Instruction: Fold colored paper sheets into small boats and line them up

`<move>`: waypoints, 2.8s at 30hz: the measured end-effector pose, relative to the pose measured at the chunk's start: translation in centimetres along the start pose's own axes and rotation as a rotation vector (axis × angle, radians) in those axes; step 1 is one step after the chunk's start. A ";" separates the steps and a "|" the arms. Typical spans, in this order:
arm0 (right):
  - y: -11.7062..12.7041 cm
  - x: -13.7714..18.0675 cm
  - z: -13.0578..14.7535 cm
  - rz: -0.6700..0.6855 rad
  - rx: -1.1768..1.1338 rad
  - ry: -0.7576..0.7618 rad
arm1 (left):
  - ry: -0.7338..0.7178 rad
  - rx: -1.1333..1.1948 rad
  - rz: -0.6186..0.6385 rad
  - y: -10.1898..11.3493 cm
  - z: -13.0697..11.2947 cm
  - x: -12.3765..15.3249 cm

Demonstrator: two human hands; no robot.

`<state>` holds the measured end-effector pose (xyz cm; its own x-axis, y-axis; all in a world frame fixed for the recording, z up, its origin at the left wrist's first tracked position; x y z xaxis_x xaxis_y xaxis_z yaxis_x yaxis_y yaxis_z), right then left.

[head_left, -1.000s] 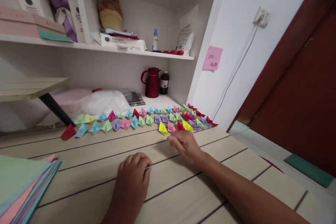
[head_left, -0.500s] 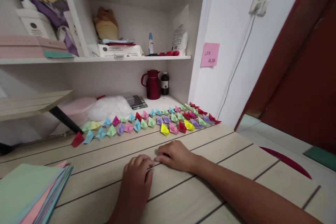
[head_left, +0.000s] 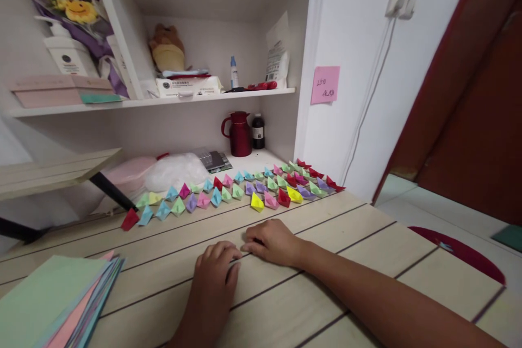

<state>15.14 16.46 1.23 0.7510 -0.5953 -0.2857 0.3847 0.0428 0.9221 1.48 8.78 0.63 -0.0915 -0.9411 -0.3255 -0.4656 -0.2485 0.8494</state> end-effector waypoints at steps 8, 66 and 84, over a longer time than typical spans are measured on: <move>-1.1 0.7 3.2 0.114 -0.129 0.269 | 0.204 0.448 -0.102 0.3 2.4 -0.4; -0.9 -0.1 5.0 0.418 -0.076 0.269 | 0.243 0.333 -0.156 -5.2 0.6 -11.9; -1.1 -0.2 5.0 0.340 -0.118 0.332 | 0.028 0.181 0.010 -6.1 -0.8 -12.5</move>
<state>11.86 12.58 1.58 0.9677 -0.2451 -0.0590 0.1318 0.2925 0.9471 6.17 21.90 -0.14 -0.0736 -0.9498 -0.3041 -0.6158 -0.1965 0.7630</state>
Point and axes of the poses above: each hand's wrist, its own x-axis away from the middle knuckle, its own y-axis out of the back of the hand, z = x × y, the point moved 5 cm from there along -x, towards the middle knuckle, and after that the axes turned 2 degrees about -x, right-handed, at the moved point
